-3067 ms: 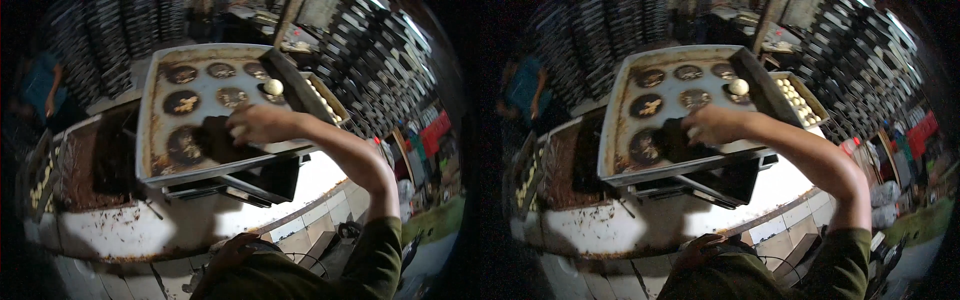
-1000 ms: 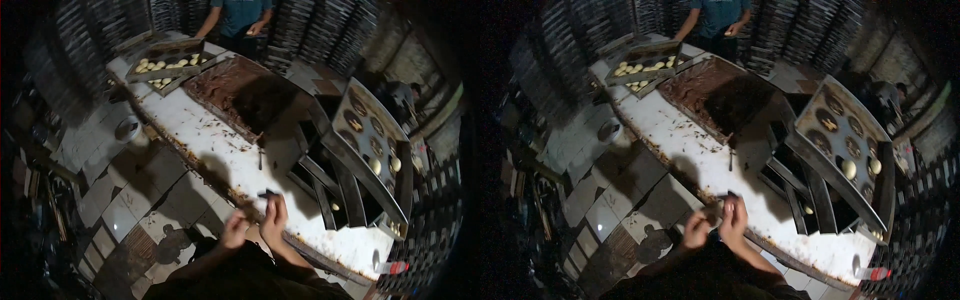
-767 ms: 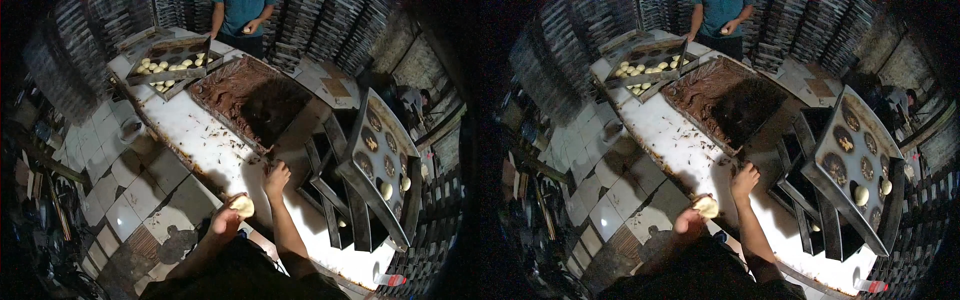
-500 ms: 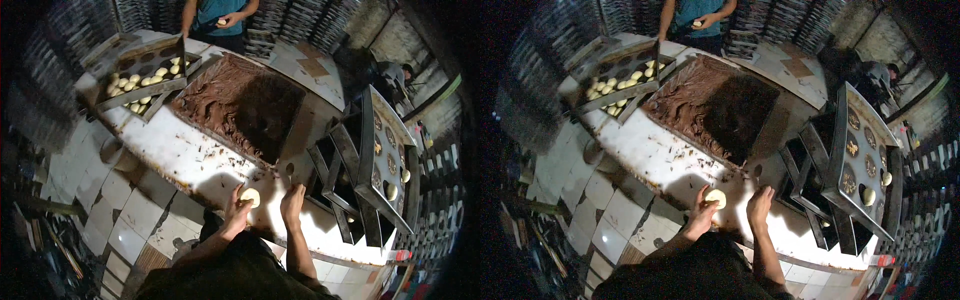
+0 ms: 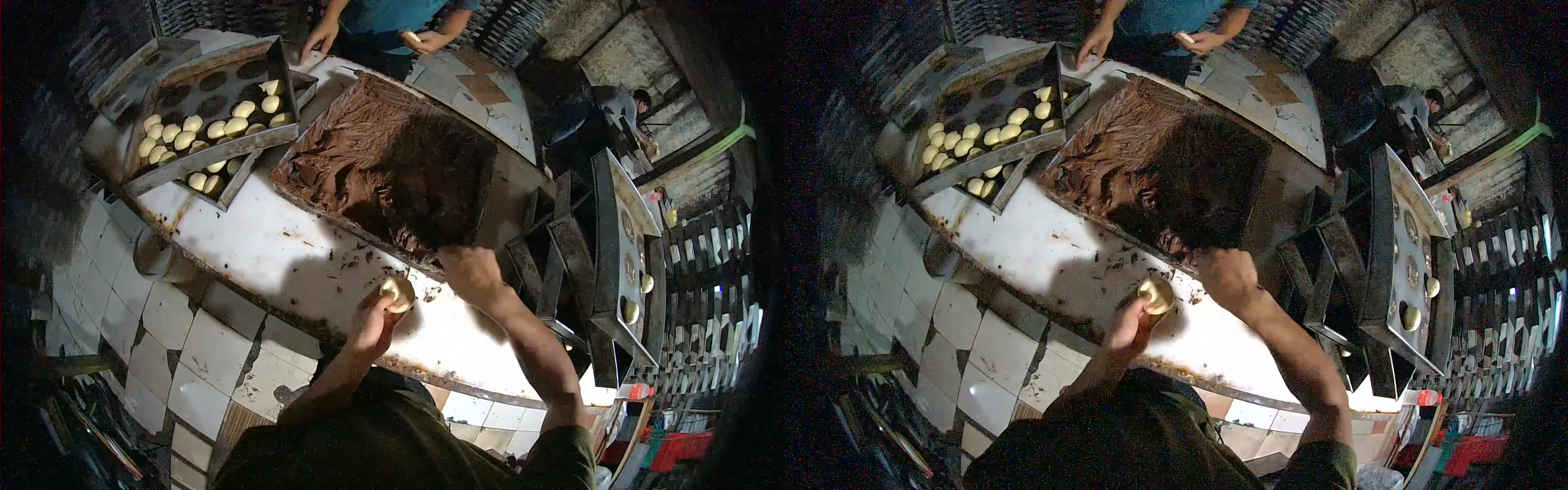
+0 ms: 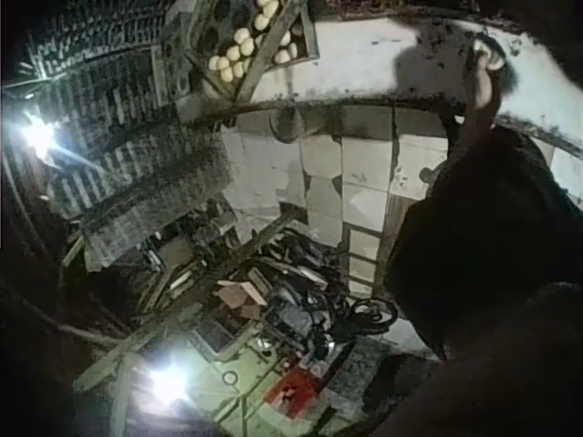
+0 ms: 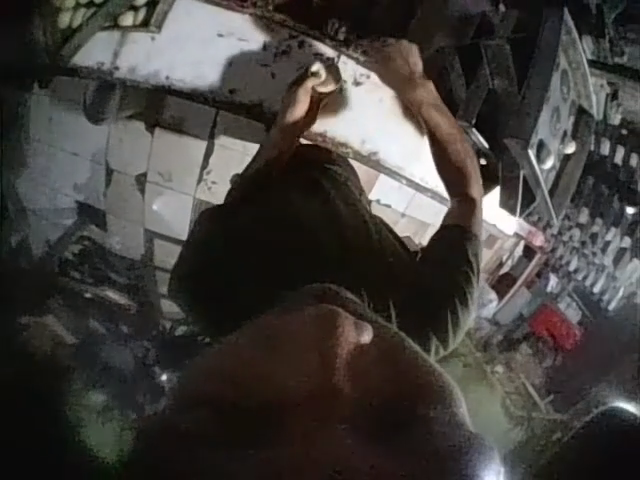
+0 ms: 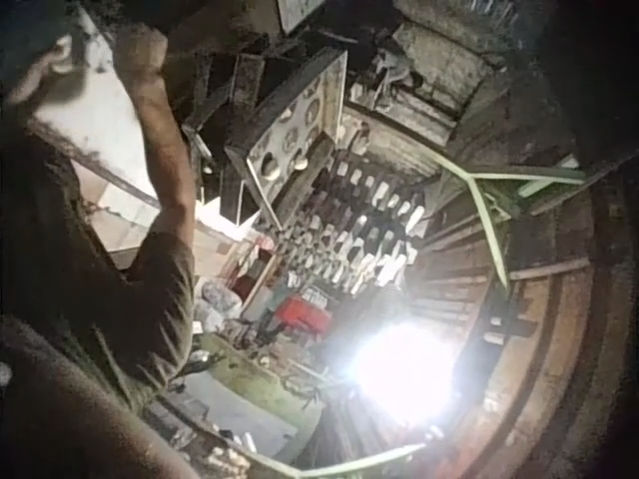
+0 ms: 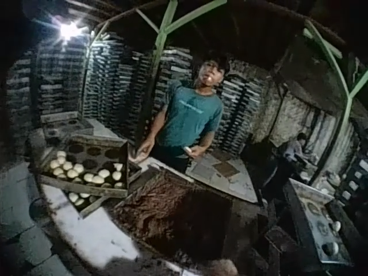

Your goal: Prepare dough balls by filling them with chocolate paste and arranging them on baking trays.

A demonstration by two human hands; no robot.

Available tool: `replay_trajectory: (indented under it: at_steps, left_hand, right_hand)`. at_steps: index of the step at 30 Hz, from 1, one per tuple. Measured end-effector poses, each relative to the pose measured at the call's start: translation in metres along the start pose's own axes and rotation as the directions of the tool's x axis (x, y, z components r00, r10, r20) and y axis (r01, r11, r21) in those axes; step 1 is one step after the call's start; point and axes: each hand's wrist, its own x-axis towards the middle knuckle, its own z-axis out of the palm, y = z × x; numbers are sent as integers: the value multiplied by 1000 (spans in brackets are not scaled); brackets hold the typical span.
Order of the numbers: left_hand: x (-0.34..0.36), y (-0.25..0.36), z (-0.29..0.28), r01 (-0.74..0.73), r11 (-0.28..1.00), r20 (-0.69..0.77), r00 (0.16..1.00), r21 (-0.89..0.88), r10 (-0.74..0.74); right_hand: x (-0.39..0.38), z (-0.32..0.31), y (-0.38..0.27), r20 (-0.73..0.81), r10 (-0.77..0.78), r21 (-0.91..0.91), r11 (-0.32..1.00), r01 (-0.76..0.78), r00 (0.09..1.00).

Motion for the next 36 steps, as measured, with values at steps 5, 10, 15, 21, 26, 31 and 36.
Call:
replay_trajectory:
  at_steps: [5,10,15,21,26,31,36]
  left_hand:
    - [-11,29,37,11,958,-19,1000,-285,-17]
    - [-67,47,76,-170,918,-44,985,-358,166]
    - [-121,7,87,-346,932,118,926,-111,358]
    - [-149,-82,83,-347,935,151,923,-68,354]
    - [-174,-139,98,-1,989,256,966,146,-37]
    - [-164,-187,92,57,993,140,989,-99,-43]
    - [-185,-239,150,287,955,425,875,-73,-231]
  right_hand:
    - [-60,-2,-37,-395,142,318,948,-10,908]
    - [-90,72,-25,-678,284,563,794,231,678]
    - [-98,148,9,-455,542,775,632,14,707]
    - [-161,94,-8,-375,546,878,468,98,749]
    - [-237,22,-18,24,-137,999,45,-18,990]
    - [-325,50,-37,-516,-126,476,780,406,847]
    - [-402,39,2,-266,32,442,892,92,963]
